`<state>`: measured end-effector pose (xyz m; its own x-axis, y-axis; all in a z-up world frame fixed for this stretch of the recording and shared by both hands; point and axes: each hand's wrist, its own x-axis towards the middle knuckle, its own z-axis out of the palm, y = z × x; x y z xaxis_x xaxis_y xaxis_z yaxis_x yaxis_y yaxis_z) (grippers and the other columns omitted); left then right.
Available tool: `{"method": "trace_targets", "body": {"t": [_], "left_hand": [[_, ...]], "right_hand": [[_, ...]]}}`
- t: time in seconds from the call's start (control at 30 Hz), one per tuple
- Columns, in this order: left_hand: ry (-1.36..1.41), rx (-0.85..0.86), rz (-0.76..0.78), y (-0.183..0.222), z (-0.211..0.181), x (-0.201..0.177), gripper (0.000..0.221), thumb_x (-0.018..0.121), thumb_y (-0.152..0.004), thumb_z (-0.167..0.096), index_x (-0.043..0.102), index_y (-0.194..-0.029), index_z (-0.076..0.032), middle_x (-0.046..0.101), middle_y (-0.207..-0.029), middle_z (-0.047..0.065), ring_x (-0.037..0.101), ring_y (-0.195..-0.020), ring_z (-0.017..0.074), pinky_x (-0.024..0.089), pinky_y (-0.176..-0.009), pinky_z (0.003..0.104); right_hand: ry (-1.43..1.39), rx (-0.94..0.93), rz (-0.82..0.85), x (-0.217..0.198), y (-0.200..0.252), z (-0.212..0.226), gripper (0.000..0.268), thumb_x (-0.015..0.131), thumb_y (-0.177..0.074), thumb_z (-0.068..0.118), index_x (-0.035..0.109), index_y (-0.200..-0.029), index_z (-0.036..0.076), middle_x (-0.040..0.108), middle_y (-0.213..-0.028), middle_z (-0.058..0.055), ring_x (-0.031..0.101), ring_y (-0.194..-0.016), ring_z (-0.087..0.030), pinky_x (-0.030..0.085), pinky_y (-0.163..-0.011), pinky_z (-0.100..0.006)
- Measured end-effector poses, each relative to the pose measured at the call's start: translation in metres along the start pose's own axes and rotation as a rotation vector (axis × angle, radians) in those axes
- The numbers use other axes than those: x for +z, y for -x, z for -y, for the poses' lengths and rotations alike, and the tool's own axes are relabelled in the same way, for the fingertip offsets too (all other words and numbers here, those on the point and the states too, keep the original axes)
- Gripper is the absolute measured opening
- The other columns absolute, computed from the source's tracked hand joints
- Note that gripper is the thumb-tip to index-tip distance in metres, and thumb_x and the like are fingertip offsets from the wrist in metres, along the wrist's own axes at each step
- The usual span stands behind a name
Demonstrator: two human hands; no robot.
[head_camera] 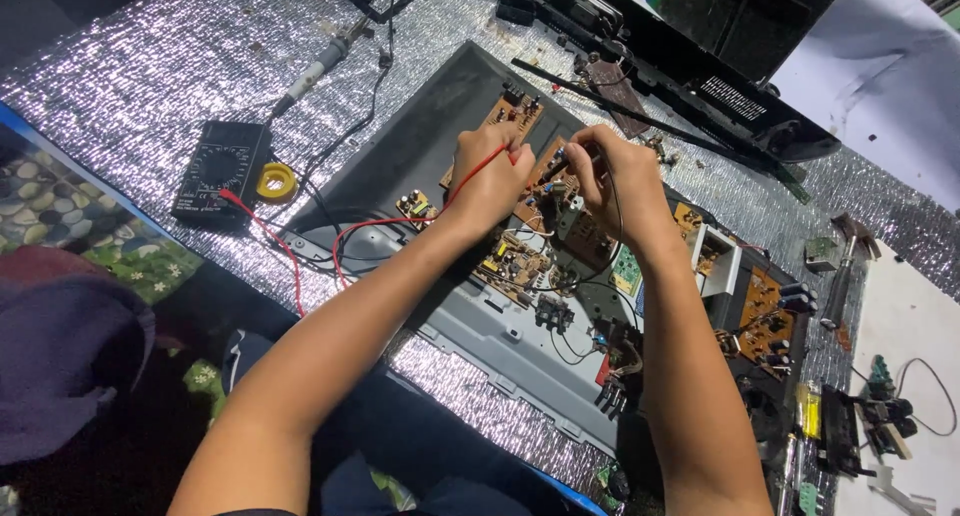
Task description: Testing and manipulating wires on a circuit board during an electronics repair task using a multimeter.
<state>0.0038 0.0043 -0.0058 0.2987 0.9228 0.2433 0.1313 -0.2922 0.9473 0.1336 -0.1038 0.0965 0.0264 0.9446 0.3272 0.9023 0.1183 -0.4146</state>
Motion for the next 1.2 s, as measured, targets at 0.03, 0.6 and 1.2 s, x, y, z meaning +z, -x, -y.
{"method": "trace_targets", "body": {"t": [0.03,0.6,1.2], "left_hand": [[0.0,0.001,0.001,0.002,-0.003,-0.002,0.032,0.064,-0.088,-0.008,0.049,-0.059,-0.008,0.058,-0.05,0.017,0.065,-0.051,0.0334,0.047,-0.045,0.036],[-0.043,-0.013,0.001,0.016,-0.02,-0.014,0.032,0.064,-0.088,-0.01,0.051,-0.059,-0.007,0.059,-0.052,0.02,0.068,-0.055,0.0391,0.048,-0.046,0.039],[-0.004,-0.023,-0.046,0.036,-0.052,-0.029,0.035,0.066,-0.087,-0.007,0.049,-0.057,-0.008,0.059,-0.049,0.015,0.065,-0.05,0.0296,0.05,-0.049,0.031]], "right_hand": [[0.0,0.001,-0.001,0.001,0.0,-0.002,0.014,0.06,-0.11,0.018,0.069,-0.105,0.008,0.075,-0.076,-0.009,0.071,-0.063,-0.027,0.054,-0.062,-0.035],[0.043,0.018,-0.052,0.008,0.007,-0.001,0.015,0.064,-0.108,0.022,0.071,-0.109,0.009,0.074,-0.077,-0.013,0.073,-0.07,-0.033,0.056,-0.065,-0.039],[-0.018,0.031,-0.15,-0.007,0.033,0.023,0.016,0.061,-0.108,0.022,0.072,-0.109,0.011,0.078,-0.082,-0.009,0.075,-0.072,-0.033,0.057,-0.07,-0.039]]}}
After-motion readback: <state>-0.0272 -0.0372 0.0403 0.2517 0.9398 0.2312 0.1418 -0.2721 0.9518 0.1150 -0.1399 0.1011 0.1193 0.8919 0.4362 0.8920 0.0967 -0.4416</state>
